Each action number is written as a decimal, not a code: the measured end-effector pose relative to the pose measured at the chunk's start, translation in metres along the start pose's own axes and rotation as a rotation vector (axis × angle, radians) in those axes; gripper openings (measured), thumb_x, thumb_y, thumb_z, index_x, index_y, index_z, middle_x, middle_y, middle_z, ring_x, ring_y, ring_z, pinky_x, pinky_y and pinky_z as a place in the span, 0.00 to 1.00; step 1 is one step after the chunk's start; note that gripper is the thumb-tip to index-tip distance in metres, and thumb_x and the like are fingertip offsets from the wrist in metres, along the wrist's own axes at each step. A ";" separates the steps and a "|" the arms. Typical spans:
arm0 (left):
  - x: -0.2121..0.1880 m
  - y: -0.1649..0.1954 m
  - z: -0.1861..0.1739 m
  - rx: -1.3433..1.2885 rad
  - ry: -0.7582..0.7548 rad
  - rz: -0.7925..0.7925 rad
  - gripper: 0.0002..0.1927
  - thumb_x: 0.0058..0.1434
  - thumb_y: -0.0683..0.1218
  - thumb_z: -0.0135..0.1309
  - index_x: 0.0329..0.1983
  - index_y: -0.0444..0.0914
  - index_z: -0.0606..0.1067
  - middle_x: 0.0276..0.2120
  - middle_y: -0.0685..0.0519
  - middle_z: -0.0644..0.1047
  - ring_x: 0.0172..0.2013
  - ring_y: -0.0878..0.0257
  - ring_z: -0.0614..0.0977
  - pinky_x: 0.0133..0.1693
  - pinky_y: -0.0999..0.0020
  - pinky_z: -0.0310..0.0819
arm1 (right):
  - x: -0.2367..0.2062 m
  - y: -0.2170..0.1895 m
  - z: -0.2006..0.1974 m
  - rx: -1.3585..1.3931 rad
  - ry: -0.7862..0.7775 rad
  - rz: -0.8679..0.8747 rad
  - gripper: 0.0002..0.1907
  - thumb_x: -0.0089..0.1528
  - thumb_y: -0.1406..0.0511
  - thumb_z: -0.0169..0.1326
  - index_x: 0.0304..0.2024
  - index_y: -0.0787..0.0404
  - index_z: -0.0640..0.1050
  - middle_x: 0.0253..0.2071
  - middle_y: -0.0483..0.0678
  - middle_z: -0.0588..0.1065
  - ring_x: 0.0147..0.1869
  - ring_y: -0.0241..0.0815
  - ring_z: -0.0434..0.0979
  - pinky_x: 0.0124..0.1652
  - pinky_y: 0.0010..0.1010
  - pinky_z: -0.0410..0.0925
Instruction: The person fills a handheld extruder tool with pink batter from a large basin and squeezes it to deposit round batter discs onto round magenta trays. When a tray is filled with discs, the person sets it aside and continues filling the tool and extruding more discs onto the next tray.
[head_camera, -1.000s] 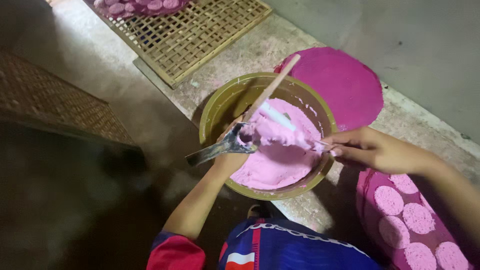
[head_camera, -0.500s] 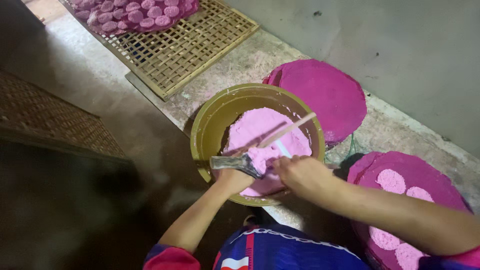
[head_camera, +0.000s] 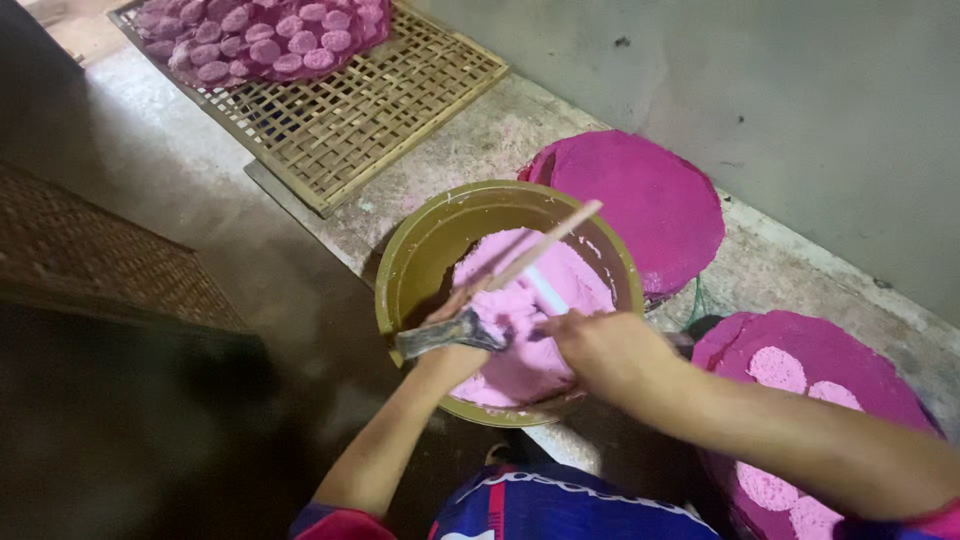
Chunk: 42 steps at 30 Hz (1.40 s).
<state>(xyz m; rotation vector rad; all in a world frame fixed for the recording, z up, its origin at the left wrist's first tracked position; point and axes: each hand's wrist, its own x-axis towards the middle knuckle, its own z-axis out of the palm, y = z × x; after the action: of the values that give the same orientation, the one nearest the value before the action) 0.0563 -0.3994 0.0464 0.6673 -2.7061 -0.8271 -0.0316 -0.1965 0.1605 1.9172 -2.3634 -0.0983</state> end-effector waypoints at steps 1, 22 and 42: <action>0.006 -0.001 -0.005 -0.087 -0.256 -0.261 0.33 0.62 0.57 0.46 0.72 0.53 0.66 0.48 0.50 0.78 0.41 0.58 0.86 0.38 0.64 0.81 | -0.007 0.006 -0.015 -0.018 -0.064 0.058 0.20 0.57 0.68 0.50 0.52 0.54 0.77 0.32 0.51 0.78 0.29 0.47 0.83 0.26 0.39 0.75; 0.008 -0.014 -0.031 -0.090 0.201 0.375 0.43 0.50 0.52 0.65 0.70 0.43 0.64 0.43 0.45 0.77 0.39 0.48 0.83 0.37 0.55 0.79 | 0.001 0.037 -0.066 -0.041 -0.297 0.176 0.13 0.60 0.66 0.49 0.47 0.52 0.76 0.34 0.49 0.79 0.32 0.51 0.83 0.28 0.44 0.76; 0.025 -0.037 0.010 -0.056 0.528 0.309 0.20 0.54 0.46 0.65 0.50 0.39 0.77 0.62 0.42 0.71 0.59 0.39 0.76 0.60 0.49 0.70 | 0.040 0.017 0.041 0.576 0.368 0.259 0.30 0.56 0.77 0.53 0.62 0.63 0.74 0.41 0.63 0.79 0.40 0.61 0.81 0.40 0.45 0.72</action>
<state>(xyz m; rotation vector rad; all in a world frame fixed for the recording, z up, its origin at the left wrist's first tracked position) 0.0443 -0.4345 0.0195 0.3720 -2.2191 -0.5510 -0.0614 -0.2327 0.1226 1.5864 -2.5073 0.9587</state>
